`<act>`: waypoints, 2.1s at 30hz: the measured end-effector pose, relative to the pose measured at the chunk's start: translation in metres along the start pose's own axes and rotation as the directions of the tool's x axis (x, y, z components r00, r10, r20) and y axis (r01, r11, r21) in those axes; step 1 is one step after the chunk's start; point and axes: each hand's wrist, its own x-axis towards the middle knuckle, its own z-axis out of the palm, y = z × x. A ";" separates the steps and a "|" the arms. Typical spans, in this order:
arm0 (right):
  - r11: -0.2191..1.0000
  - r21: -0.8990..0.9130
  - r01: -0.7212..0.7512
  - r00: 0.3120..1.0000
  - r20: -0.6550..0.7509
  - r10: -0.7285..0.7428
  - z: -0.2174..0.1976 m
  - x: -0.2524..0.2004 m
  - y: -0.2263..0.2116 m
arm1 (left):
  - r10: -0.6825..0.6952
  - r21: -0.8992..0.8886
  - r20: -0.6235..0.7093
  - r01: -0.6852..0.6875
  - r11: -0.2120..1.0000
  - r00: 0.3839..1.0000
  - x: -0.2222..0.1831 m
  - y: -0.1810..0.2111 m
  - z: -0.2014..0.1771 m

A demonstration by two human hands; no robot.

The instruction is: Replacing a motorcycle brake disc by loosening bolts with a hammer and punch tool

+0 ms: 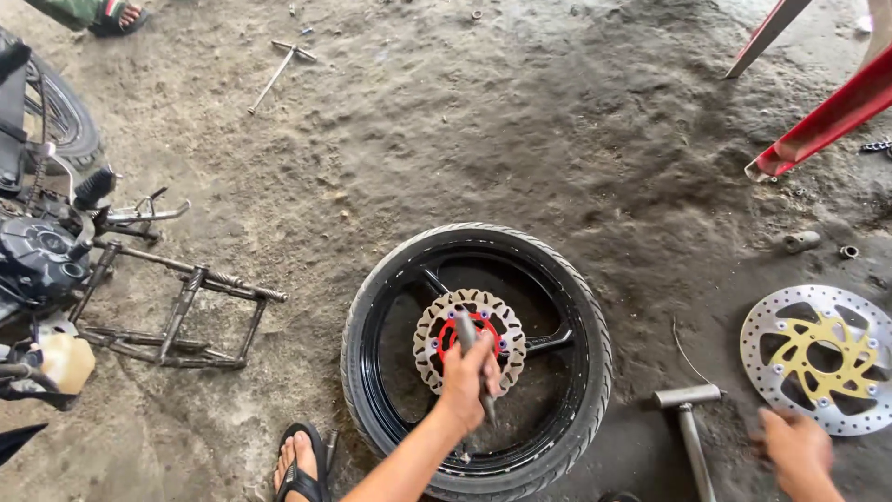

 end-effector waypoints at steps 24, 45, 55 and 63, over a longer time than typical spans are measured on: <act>0.467 0.241 0.851 0.059 0.839 -0.541 0.141 -0.440 -0.238 | 0.579 0.386 0.133 -0.580 0.717 0.804 0.076 -0.006 -0.048; -0.264 0.549 0.793 -0.610 0.718 -0.335 0.155 -0.449 -0.230 | 0.046 0.521 0.778 -0.685 0.509 0.627 0.023 0.057 -0.013; 0.351 0.166 0.921 0.140 0.702 -0.698 0.089 -0.372 -0.172 | 0.627 0.530 0.519 -0.794 0.296 0.581 0.045 -0.009 -0.030; 0.364 -0.264 0.893 0.445 0.641 -0.625 0.055 -0.308 -0.025 | 0.919 0.699 -0.170 -0.614 0.367 0.355 0.019 -0.042 0.020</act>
